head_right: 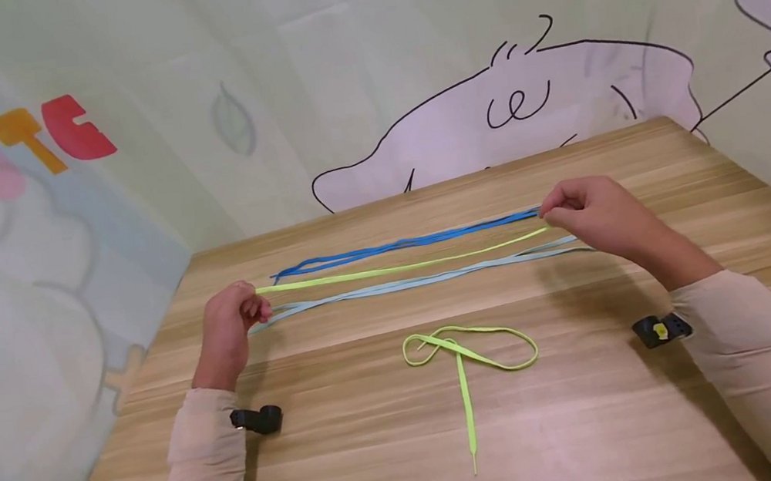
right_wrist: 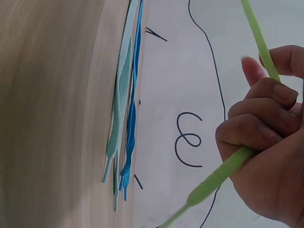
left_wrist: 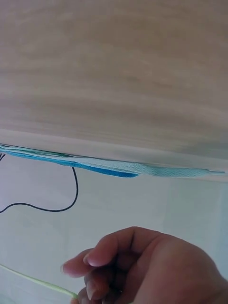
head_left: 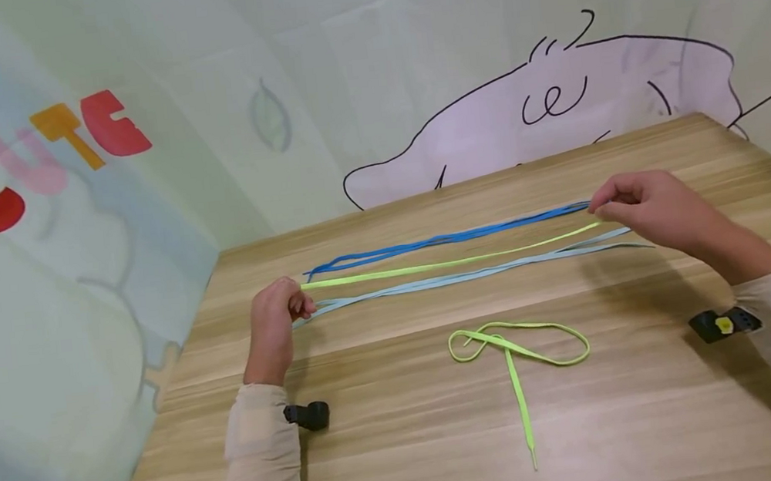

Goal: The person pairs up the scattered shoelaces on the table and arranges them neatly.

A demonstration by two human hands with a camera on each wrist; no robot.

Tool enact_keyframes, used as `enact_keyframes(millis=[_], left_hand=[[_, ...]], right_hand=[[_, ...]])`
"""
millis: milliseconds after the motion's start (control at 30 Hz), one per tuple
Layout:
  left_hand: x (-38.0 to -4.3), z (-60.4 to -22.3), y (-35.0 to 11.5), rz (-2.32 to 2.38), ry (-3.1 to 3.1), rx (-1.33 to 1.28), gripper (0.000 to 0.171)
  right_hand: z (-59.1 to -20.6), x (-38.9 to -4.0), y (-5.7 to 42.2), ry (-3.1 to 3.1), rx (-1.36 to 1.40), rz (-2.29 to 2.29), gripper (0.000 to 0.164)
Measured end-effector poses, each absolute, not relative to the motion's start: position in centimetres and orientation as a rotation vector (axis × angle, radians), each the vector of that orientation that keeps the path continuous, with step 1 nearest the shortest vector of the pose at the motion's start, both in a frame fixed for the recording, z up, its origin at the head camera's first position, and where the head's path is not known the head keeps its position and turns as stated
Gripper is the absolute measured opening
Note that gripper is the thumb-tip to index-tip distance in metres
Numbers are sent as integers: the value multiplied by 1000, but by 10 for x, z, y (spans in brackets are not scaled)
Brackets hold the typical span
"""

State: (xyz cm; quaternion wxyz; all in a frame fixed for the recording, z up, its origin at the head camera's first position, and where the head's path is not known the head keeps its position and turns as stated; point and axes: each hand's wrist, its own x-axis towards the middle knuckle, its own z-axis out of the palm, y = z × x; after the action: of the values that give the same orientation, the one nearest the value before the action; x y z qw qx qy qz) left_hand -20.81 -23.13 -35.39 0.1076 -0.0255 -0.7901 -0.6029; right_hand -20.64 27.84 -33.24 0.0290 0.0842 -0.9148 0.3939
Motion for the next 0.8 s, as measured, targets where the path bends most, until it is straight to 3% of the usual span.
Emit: enact_keyframes(millis=[300, 800], left_hand=[[-204, -352, -242, -1865, -2367, -86, 32], [-204, -348, -256, -1728, -2636, -174, 25]], right_hand=[[-337, -207, 279, -2884, 316, 1166, 29], [-339, -213, 288, -2991, 463, 1054, 19]])
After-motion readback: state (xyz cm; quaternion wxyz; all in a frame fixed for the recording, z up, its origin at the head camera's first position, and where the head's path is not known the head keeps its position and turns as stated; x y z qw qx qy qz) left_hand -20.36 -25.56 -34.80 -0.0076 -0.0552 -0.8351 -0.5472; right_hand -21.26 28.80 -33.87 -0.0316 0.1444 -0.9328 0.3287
